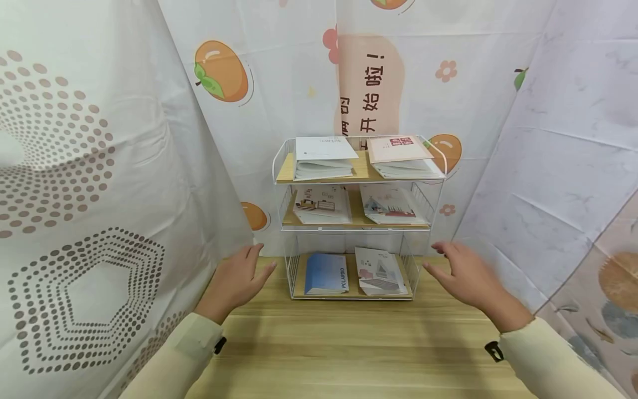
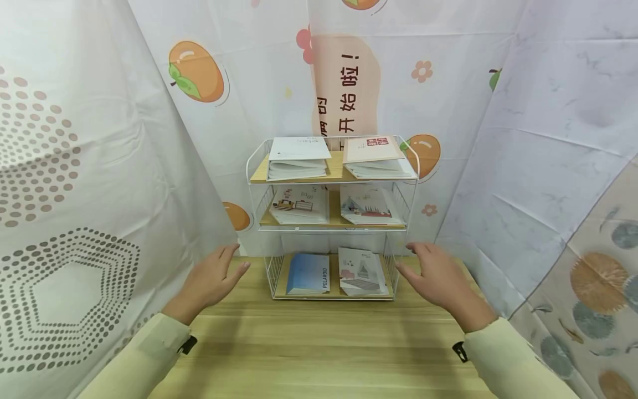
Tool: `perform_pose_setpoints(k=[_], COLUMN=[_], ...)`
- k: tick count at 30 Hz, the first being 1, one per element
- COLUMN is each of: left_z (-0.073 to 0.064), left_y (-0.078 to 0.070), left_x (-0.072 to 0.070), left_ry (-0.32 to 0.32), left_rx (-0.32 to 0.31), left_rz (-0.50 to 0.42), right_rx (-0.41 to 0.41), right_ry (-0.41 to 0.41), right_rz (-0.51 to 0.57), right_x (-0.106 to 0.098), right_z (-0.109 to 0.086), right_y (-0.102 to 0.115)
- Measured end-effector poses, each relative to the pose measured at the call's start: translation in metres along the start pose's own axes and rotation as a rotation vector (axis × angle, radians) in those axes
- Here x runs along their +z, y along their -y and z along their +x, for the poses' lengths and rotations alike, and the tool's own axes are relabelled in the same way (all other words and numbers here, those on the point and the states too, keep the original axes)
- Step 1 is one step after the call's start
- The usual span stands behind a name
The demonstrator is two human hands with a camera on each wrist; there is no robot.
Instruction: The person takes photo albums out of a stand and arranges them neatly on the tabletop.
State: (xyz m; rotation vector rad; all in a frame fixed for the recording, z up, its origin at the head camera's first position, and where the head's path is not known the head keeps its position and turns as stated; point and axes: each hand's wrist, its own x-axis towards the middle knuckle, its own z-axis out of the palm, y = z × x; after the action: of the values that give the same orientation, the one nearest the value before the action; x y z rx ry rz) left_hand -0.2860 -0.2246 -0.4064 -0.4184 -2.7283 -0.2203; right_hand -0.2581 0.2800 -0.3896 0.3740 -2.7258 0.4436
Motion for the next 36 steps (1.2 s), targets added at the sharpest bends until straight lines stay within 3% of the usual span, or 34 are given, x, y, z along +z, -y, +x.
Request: perform_pose_setpoints(k=[6, 14, 26, 36], left_z=[0.006, 0.012, 0.035, 0.057], left_y=[-0.015, -0.030, -0.050, -0.060], left_x=[-0.013, -0.032, -0.064, -0.081], left_ry=[-0.006, 0.013, -0.066, -0.088], left_rx=[-0.008, -0.018, 0.028, 0.037], left_rz=[-0.041, -0.126, -0.249, -0.389], right_rx=[0.002, -0.008, -0.053, 0.010], right_ry=[0.000, -0.011, -0.005, 0.015], right_rz=[0.153, 0.227, 0.297, 0.504], right_x=[-0.014, -0.024, -0.035, -0.045], right_z=[0.014, 0.027, 0.055, 0.074], right_y=[0.030, 0.059, 0.096, 0.119])
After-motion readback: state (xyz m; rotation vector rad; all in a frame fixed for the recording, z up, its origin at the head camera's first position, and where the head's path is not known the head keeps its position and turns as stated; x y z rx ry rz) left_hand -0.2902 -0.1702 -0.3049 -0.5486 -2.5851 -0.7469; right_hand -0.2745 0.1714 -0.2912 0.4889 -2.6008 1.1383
